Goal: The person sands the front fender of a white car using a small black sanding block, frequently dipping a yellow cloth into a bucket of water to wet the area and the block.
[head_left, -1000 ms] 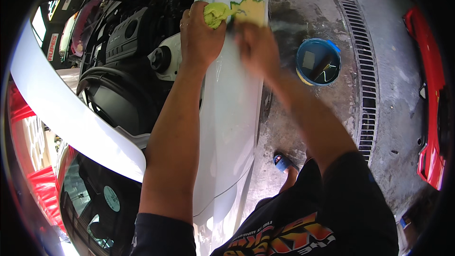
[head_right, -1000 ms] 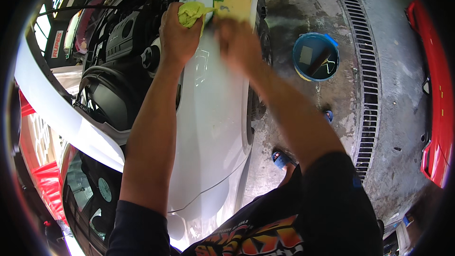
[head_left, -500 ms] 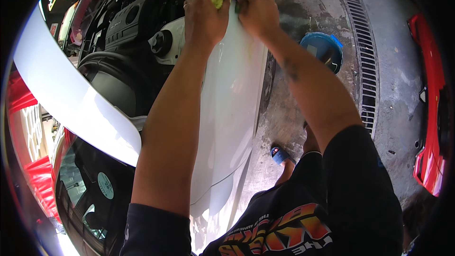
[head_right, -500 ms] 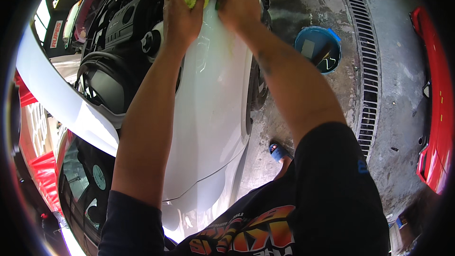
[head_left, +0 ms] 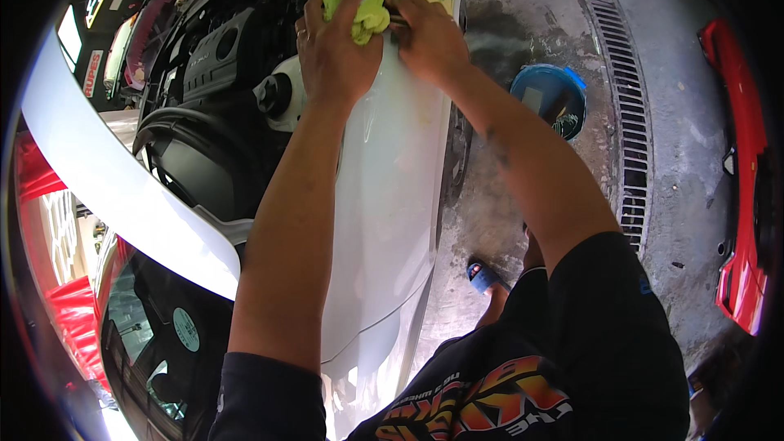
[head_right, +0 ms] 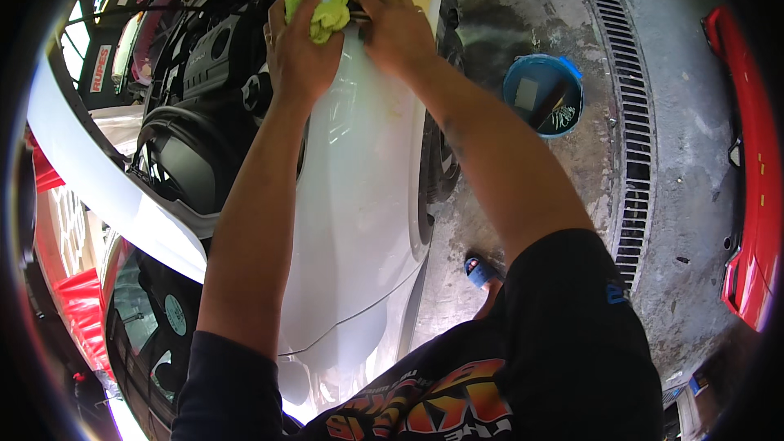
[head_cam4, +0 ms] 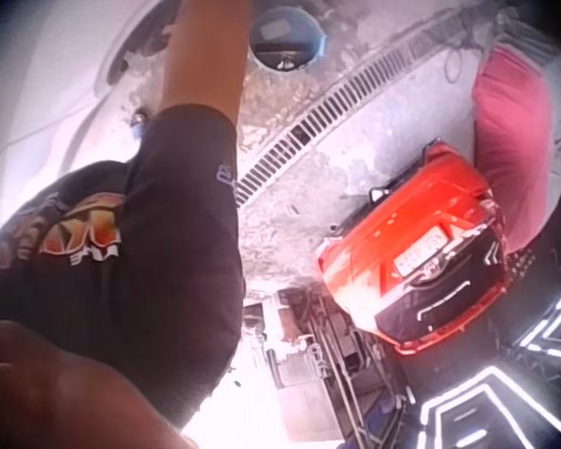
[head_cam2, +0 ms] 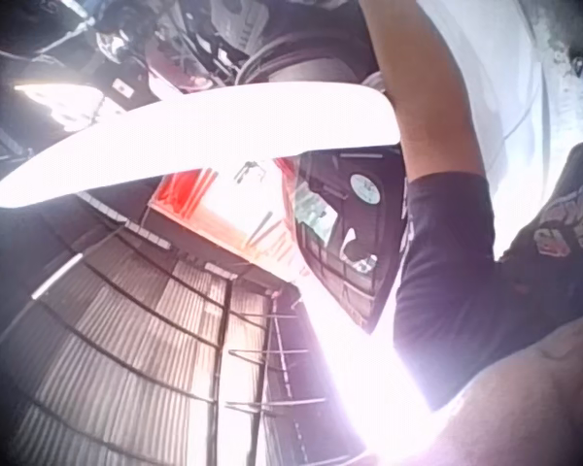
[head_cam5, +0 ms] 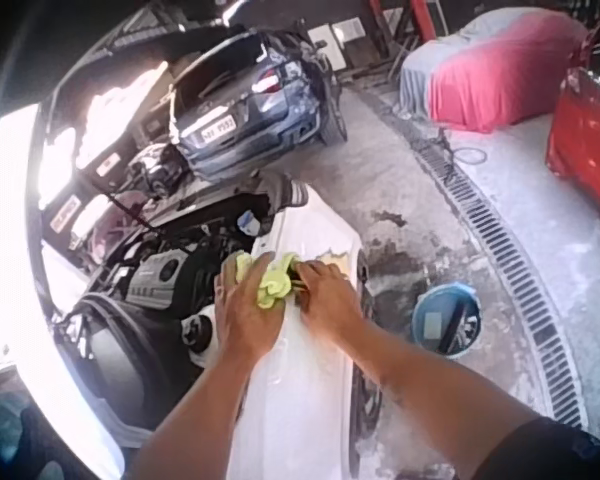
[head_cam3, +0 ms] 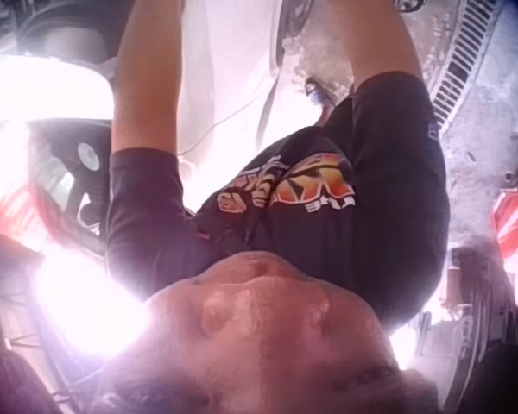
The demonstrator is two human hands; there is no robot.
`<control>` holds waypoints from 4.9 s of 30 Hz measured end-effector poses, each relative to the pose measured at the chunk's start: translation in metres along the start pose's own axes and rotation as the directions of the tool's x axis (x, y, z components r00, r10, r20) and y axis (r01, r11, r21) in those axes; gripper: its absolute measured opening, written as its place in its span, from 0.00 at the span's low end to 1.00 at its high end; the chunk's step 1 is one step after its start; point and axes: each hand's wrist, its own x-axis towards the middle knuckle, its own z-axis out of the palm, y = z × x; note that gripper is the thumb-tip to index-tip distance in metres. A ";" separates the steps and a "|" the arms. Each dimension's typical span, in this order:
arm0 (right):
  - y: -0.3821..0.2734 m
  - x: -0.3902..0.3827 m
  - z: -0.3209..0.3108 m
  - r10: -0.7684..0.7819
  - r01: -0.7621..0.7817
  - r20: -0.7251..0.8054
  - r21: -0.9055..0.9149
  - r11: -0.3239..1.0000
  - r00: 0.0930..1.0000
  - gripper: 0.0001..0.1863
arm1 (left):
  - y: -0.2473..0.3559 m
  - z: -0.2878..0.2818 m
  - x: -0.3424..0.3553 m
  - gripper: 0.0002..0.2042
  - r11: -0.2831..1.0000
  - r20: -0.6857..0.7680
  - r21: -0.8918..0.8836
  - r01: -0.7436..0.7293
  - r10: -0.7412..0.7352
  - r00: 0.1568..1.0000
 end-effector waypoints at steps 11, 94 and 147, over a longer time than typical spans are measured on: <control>0.017 0.015 -0.025 -0.153 0.146 0.189 0.049 0.988 0.970 0.24 | -0.010 -0.003 -0.002 0.19 0.953 0.003 -0.029 0.303 -0.303 0.953; -0.061 -0.062 0.012 0.455 -0.473 0.140 0.352 0.808 0.880 0.32 | 0.007 -0.043 -0.061 0.28 0.857 0.116 -0.216 0.468 -0.454 0.884; -0.019 0.040 0.018 0.447 -0.450 0.055 0.156 0.879 0.893 0.33 | 0.007 -0.036 -0.046 0.25 0.903 0.093 -0.194 0.384 -0.372 0.923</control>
